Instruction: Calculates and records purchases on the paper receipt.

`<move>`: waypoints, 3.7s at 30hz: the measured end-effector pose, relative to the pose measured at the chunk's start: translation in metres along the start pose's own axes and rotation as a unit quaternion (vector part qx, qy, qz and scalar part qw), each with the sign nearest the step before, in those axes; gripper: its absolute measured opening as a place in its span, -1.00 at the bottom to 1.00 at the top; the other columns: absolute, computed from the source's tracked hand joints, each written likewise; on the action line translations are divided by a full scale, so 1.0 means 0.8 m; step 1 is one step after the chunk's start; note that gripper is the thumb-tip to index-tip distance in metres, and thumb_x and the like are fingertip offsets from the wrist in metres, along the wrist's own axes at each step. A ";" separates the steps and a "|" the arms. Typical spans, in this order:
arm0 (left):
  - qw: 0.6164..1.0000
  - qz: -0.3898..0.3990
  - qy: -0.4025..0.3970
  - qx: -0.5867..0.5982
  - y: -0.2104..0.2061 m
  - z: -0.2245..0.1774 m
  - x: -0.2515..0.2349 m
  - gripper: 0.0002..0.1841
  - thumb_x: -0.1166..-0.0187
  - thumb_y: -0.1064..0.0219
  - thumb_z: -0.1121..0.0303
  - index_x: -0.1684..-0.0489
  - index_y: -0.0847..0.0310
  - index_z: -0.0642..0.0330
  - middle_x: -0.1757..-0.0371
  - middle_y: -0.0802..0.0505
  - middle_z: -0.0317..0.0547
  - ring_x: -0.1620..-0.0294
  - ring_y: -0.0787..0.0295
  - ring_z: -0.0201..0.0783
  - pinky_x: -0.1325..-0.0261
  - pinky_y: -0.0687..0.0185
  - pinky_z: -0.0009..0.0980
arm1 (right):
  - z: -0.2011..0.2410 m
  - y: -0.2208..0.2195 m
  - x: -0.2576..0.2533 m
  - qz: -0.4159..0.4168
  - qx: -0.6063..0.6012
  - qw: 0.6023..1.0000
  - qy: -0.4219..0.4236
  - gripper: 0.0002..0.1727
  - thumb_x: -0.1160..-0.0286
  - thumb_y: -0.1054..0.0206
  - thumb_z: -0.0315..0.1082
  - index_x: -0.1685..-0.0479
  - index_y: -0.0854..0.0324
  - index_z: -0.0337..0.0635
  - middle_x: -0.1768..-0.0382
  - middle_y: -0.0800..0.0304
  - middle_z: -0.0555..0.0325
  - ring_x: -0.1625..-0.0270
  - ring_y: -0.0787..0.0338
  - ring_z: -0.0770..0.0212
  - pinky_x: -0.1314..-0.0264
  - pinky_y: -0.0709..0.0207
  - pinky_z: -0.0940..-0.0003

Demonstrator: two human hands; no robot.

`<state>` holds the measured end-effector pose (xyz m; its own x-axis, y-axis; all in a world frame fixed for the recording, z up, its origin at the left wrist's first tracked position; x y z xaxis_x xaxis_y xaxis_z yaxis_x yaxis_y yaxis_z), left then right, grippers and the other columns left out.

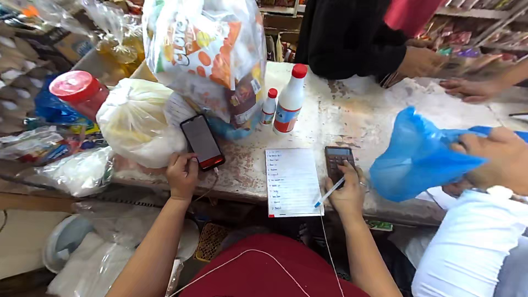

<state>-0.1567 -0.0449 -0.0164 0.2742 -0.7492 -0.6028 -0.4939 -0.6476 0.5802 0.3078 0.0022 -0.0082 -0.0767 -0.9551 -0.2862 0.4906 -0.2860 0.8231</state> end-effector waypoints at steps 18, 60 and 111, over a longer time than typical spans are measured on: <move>0.998 0.029 0.046 -0.021 0.000 -0.002 -0.004 -0.62 -0.77 -0.05 0.30 -0.25 -0.67 0.39 -0.17 -0.76 0.35 -0.13 -0.76 0.13 -0.24 -0.65 0.00 | 0.003 -0.001 0.000 -0.008 0.015 1.000 0.010 -0.44 -0.39 -0.49 -0.14 -0.36 -0.64 -0.25 -0.64 -0.50 -0.11 -0.74 -0.30 -0.37 -0.63 -0.18 -0.45; 0.994 0.030 0.092 -0.042 -0.001 -0.008 -0.006 -0.60 -0.69 -0.08 0.36 -0.37 -0.66 0.27 0.02 -0.89 0.13 0.00 -0.85 0.05 -0.18 -0.70 0.06 | 0.007 -0.001 0.001 -0.014 0.020 0.997 0.071 -0.36 -0.42 -0.26 -0.01 -0.28 -0.64 -0.42 -0.58 -0.53 -0.33 -0.69 -0.32 -0.55 -0.66 -0.09 -0.44; 0.997 -0.012 0.051 -0.052 -0.002 -0.009 -0.006 -0.68 -0.55 -0.22 0.40 -0.15 -0.76 0.26 0.12 -0.83 0.09 0.11 -0.80 0.00 0.00 -0.73 -0.07 | 0.011 0.000 0.001 -0.020 0.028 0.998 0.057 -0.37 -0.40 -0.24 -0.03 -0.28 -0.64 -0.41 -0.59 -0.52 -0.30 -0.68 -0.32 -0.55 -0.53 -0.17 -0.51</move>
<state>-0.1514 -0.0413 -0.0108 0.3704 -0.7404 -0.5609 -0.3988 -0.6721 0.6239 0.3001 0.0010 -0.0044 0.0050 -0.9290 -0.3700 0.4393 -0.3303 0.8354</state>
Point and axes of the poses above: each hand's wrist, its own x-axis away from the middle knuckle, its own y-axis out of the back of the hand, z = x × y, the point moved 3 cm from there along -x, towards the middle knuckle
